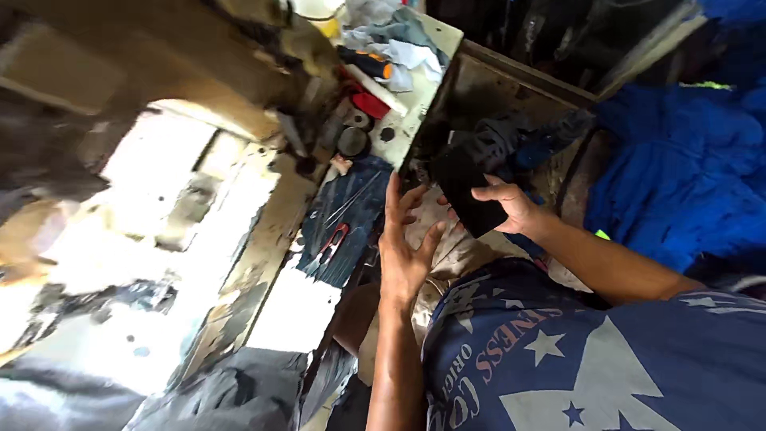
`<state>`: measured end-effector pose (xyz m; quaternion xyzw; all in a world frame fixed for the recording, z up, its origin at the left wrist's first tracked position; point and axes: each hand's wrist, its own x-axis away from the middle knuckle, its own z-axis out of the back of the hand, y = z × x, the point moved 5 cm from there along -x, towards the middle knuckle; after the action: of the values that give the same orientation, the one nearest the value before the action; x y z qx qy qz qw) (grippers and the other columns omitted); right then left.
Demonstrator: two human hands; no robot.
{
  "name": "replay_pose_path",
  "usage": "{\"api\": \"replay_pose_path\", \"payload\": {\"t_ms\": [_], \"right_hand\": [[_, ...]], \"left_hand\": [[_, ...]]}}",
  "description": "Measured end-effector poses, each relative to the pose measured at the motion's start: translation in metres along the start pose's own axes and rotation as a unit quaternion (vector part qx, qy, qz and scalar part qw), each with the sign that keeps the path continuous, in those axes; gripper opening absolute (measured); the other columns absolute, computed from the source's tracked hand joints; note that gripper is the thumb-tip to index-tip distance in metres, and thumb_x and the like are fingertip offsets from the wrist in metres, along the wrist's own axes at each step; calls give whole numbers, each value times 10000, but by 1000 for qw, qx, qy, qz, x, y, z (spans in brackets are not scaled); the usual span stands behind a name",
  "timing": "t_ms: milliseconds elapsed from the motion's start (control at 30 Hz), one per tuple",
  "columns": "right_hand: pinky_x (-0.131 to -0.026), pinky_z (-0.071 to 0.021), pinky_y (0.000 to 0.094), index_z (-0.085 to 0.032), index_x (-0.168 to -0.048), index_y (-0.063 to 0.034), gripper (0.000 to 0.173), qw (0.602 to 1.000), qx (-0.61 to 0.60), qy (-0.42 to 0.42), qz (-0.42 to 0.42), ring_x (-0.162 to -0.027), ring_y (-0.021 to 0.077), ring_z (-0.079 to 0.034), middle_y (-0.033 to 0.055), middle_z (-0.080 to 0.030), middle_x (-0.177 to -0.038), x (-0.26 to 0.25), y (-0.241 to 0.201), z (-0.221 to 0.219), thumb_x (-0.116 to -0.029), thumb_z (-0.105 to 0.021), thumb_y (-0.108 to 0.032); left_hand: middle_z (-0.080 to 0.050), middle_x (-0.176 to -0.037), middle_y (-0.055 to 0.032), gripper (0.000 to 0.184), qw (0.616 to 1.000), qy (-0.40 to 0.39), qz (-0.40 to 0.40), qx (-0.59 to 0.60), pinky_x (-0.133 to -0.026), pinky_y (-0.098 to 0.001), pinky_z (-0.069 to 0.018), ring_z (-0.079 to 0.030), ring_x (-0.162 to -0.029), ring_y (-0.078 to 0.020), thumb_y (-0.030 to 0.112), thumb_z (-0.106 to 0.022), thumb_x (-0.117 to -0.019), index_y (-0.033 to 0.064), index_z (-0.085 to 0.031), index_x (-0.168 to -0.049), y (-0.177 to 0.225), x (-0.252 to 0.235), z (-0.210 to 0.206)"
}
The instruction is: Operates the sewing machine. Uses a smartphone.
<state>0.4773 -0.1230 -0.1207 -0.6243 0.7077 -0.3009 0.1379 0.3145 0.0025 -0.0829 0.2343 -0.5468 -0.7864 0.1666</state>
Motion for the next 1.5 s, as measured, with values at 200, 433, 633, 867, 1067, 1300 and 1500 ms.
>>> {"api": "replay_pose_path", "payload": {"t_ms": [200, 433, 633, 867, 1067, 1300, 1500], "right_hand": [[-797, -626, 498, -516, -1380, -54, 399, 942, 119, 307, -57, -902, 341, -737, 220, -719, -1093, 100, 19, 83, -997, -587, -139], [-529, -581, 310, -510, -1401, -110, 377, 883, 43, 466, 25, -849, 255, -746, 153, -713, -1226, 160, 8, 148, -1077, -519, -303], [-715, -619, 309, -516, -1349, -99, 326, 817, -62, 526, 230, -872, 183, -705, 103, -672, -1182, 159, -28, 195, -1055, -576, -229], [-792, -609, 320, -434, -1425, -90, 518, 702, -137, 616, 330, -987, 183, -662, 106, -572, -1275, 157, -31, 219, -998, -688, -236], [-933, -593, 325, -352, -1484, -77, 527, 653, -233, 580, 427, -1198, 237, -618, 147, -479, -1418, 150, -55, 226, -1046, -613, -209], [-994, -579, 309, -355, -1470, -55, 464, 710, -232, 536, 395, -1235, 230, -638, 155, -559, -1371, 146, -40, 205, -1065, -559, -152], [-1007, -567, 298, -307, -1433, -62, 321, 730, -245, 503, 392, -1229, 220, -648, 156, -575, -1343, 155, -43, 200, -1142, -301, -199]], "left_hand": [[-699, -1295, 22, 790, 989, -130, 76, -16, -940, -381, -584, -683, -1113, -142, 347, -715, -961, 189, -309, -1620, -43, 37, -31], [-711, -1257, 36, 631, 967, -217, 108, -81, -973, -334, -572, -675, -1116, -92, 324, -693, -972, 189, -472, -1547, -68, 46, -54], [-708, -1262, 8, 624, 966, -223, 113, -71, -972, -332, -572, -672, -1129, -110, 294, -694, -970, 151, -481, -1538, -66, 45, -55], [-703, -1276, -16, 620, 956, -233, 160, -81, -910, -338, -597, -689, -1092, -124, 292, -687, -968, 151, -484, -1536, -67, 59, -46], [-706, -1278, -19, 595, 953, -229, 177, -85, -918, -331, -603, -695, -1094, -118, 269, -702, -958, 126, -520, -1507, -64, 71, -45], [-715, -1245, -25, 590, 963, -180, 180, -86, -900, -330, -606, -702, -1062, -125, 335, -712, -967, 111, -542, -1485, -59, 92, -35], [-711, -1256, -4, 540, 958, -185, 202, -90, -943, -358, -580, -687, -1091, -124, 346, -682, -985, 157, -558, -1475, -60, 110, -24]]}}
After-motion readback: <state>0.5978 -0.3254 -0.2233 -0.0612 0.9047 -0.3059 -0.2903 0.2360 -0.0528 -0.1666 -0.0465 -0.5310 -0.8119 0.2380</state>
